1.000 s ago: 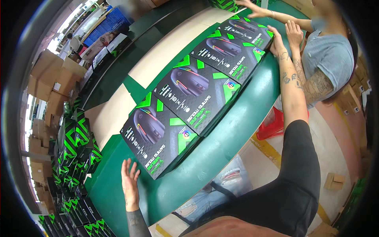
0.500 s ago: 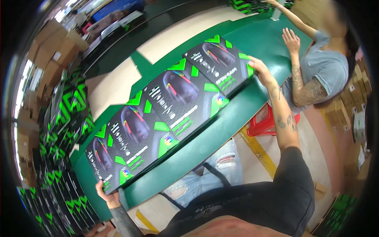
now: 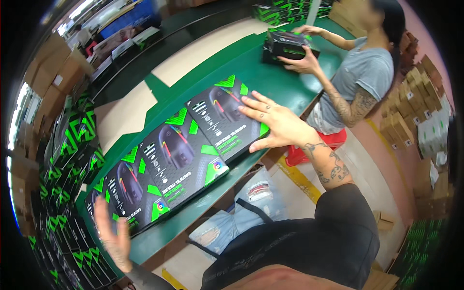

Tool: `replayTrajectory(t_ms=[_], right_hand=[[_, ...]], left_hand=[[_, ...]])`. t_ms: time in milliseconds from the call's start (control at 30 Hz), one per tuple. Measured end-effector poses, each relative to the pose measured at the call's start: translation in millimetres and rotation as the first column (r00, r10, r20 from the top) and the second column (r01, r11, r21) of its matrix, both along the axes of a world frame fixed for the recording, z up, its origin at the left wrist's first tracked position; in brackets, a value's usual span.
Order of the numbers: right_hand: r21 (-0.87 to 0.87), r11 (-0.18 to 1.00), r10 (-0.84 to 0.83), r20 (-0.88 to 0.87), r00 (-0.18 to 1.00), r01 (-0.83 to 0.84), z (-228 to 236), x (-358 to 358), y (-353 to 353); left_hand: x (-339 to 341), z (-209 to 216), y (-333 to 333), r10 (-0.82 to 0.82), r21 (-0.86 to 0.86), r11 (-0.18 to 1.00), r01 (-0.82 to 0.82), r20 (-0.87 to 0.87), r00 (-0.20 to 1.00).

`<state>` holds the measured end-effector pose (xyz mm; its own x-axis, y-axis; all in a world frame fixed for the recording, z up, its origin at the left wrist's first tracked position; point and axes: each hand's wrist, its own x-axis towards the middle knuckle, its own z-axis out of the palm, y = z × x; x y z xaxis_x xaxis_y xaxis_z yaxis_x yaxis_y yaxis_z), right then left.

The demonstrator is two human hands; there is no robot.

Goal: The person opens the flap covers of packaged gaming mouse boxes, touches the items inside, closes the covers, and stacks the boxes on the table.

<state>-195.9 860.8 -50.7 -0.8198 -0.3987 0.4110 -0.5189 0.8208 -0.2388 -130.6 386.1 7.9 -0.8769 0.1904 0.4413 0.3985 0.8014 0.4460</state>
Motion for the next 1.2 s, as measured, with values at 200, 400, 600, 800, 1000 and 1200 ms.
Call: replayTrajectory(t_ms=[200, 400, 600, 800, 1000, 1200], right_hand=[[0.027, 1.000, -0.005, 0.002, 1.000, 0.004, -2.7, 19.4, 8.1], [0.010, 1.000, -0.004, -0.025, 1.000, 0.005, -2.1, 14.8, 9.7], [-0.122, 0.993, -0.044, -0.310, 0.950, 0.006, -14.3, 8.6, 9.0], [-0.693, 0.683, -0.464, -0.165, 0.870, 0.232, -0.4, 7.0, 22.4], [-0.739, 0.617, -0.525, -0.128, 0.842, 0.272, 16.7, -6.7, 22.6], [-0.480, 0.868, -0.253, -0.200, 0.947, 0.130, 34.6, 28.2, 7.8]], left_hand=[[-35.2, -12.6, 113.5, -0.378, -0.526, 0.762, 0.378, 0.113, 0.919], [-49.0, -14.7, 119.5, -0.376, -0.597, 0.720, 0.354, 0.093, 0.922], [-50.7, -3.1, 122.1, -0.408, -0.579, 0.743, 0.335, 0.004, 0.913], [-32.6, -4.6, 128.9, -0.308, -0.430, 0.902, 0.041, -0.573, 0.759], [-21.6, -10.2, 154.3, -0.157, 0.061, 0.983, 0.171, -0.182, 0.971], [-12.5, -23.7, 164.2, -0.299, 0.382, 0.865, 0.325, -0.127, 0.946]])
